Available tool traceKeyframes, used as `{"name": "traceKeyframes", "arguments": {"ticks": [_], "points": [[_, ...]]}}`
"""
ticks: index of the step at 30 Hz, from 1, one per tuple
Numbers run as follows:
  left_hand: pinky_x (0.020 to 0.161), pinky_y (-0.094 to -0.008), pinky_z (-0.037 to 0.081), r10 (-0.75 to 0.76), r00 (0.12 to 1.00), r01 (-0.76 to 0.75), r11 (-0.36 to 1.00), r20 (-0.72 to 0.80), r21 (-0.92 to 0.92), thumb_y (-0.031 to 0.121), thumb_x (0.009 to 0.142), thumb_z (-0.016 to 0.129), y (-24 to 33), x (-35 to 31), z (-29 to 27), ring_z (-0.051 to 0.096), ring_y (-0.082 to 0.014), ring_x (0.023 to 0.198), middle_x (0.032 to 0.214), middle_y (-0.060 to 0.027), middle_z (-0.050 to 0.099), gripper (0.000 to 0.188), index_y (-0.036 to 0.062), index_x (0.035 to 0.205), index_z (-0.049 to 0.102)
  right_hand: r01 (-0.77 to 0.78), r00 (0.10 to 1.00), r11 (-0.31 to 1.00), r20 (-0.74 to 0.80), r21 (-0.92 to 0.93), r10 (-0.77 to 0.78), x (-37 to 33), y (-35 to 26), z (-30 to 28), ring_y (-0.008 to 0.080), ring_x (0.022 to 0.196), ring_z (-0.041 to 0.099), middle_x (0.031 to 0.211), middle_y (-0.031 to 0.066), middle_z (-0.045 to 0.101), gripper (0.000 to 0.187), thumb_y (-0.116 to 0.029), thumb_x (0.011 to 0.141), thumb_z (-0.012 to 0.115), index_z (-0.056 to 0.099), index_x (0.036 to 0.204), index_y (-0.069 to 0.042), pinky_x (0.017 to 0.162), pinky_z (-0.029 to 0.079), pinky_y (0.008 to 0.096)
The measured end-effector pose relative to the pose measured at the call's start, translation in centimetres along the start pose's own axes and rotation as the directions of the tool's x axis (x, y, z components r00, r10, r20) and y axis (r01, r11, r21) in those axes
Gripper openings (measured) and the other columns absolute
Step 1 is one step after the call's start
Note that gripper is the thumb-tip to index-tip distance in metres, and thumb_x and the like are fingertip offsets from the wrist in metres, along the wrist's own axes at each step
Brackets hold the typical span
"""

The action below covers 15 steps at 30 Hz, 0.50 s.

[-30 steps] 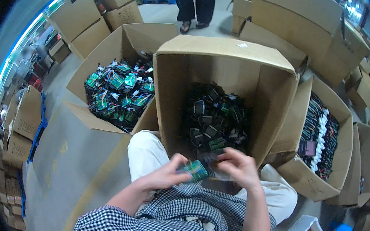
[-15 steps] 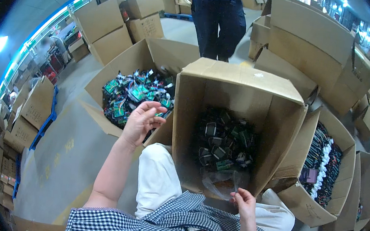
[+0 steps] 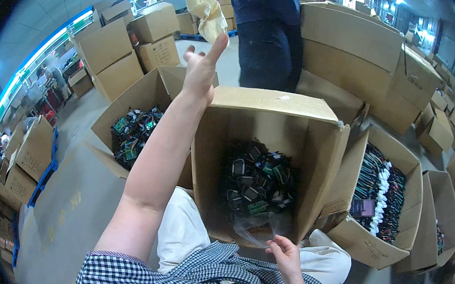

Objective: The recorder is seen sorting and placing small electronic components into plastic bags and then into cardboard boxes in a warehouse or factory setting.

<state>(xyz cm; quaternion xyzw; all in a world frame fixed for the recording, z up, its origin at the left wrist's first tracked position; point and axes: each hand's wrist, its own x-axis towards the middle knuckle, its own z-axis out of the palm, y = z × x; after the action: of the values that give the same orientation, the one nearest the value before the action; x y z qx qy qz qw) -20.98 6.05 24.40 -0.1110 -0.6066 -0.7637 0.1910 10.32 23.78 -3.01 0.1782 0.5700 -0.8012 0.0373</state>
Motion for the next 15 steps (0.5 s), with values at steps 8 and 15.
{"name": "traceKeyframes", "arguments": {"ticks": [8,15], "points": [[0.096,-0.0349,0.039,0.012,0.996,0.003,0.986,0.091,-0.168,0.01,0.076,0.069,-0.6,1.8,3.0,0.044,-0.0243,0.117,0.129,-0.0167,0.034,0.067,-0.0046,0.128,0.03,0.06,0.998,0.998,0.01,0.007,-0.06,-1.5,-0.4,-0.7,0.0155,0.077,0.063,0.094,0.0118,0.065,0.026,-0.005,0.088,0.058,0.056,0.113,0.003,0.072,0.052,0.0272],[0.073,-0.0291,0.052,-0.397,0.719,0.557,0.82,0.571,-0.132,0.0,0.083,0.057,-1.1,-15.1,-0.9,0.059,-0.0178,0.099,0.111,-0.0067,0.058,0.041,0.0053,0.123,0.046,0.342,0.939,0.937,-0.013,-0.062,-0.344,-2.6,-5.6,-0.2,0.0135,0.083,0.061,0.106,0.0115,0.062,0.033,-0.005,0.09,0.055,0.05,0.123,0.002,0.077,0.05,0.026]]}}
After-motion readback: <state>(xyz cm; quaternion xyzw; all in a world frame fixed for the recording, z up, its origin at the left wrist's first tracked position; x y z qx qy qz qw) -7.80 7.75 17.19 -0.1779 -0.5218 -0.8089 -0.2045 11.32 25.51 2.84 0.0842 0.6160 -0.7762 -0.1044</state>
